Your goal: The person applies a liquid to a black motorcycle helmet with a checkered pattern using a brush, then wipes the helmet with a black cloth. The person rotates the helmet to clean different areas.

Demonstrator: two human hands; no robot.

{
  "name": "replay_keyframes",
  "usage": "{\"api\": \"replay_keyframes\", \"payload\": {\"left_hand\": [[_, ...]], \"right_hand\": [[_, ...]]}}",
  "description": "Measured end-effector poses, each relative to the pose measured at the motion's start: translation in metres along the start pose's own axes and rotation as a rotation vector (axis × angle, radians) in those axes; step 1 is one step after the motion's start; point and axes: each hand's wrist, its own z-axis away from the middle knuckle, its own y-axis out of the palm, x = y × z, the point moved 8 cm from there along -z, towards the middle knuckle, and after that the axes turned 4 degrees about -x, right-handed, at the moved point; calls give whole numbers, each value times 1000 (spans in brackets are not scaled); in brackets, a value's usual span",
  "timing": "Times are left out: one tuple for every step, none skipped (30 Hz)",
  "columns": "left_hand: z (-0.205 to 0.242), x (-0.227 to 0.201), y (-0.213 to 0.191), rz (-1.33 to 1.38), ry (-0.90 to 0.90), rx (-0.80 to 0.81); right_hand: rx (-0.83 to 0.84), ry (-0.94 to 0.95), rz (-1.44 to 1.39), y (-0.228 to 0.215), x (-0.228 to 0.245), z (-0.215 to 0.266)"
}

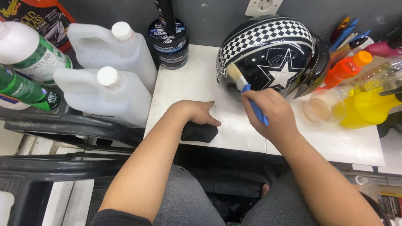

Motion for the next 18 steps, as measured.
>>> {"api": "replay_keyframes", "payload": {"left_hand": [[5, -2, -2, -5, 3, 0], [8, -4, -4, 2, 0, 5], [12, -6, -5, 9, -2, 9], [10, -4, -4, 13, -5, 13], [8, -3, -4, 12, 4, 3], [5, -4, -3, 7, 18, -4], [8, -5, -3, 6, 20, 2], [10, -5, -5, 6, 12, 3], [13, -7, -8, 6, 5, 3], [14, -6, -9, 2, 6, 3], [14, -6, -9, 7, 9, 8], [14, -7, -8, 11, 14, 15], [13, -7, -7, 7, 17, 17], [13, -5, -7, -2, 11, 18], [13, -4, -7, -11, 5, 20], [12, -4, -6, -14, 6, 24], [12, -4, -6, -9, 0, 26], [11, -4, -6, -3, -6, 27]], "right_hand": [[-4, 2, 3, 2, 0, 5], [16, -13, 1, 5, 0, 9], [35, -27, -1, 9, 0, 14], [40, -26, -4, 15, 2, 15], [31, -29, 23, 21, 5, 15], [20, -27, 56, 26, 7, 17], [23, -22, 58, 25, 4, 16], [-22, -40, 42, 20, 2, 12], [-66, -59, 25, 15, -1, 9], [-70, -57, 27, 6, 3, 7], [-54, -18, 55, -2, 4, 5], [-38, 23, 86, -10, 4, 5], [-41, 26, 90, -11, 9, 6], [7, 37, 105, -7, 12, 6], [55, 48, 121, -3, 14, 7], [54, 53, 122, -2, 11, 5], [8, 28, 123, -4, 10, 4], [-39, 2, 124, -6, 9, 2]]}}
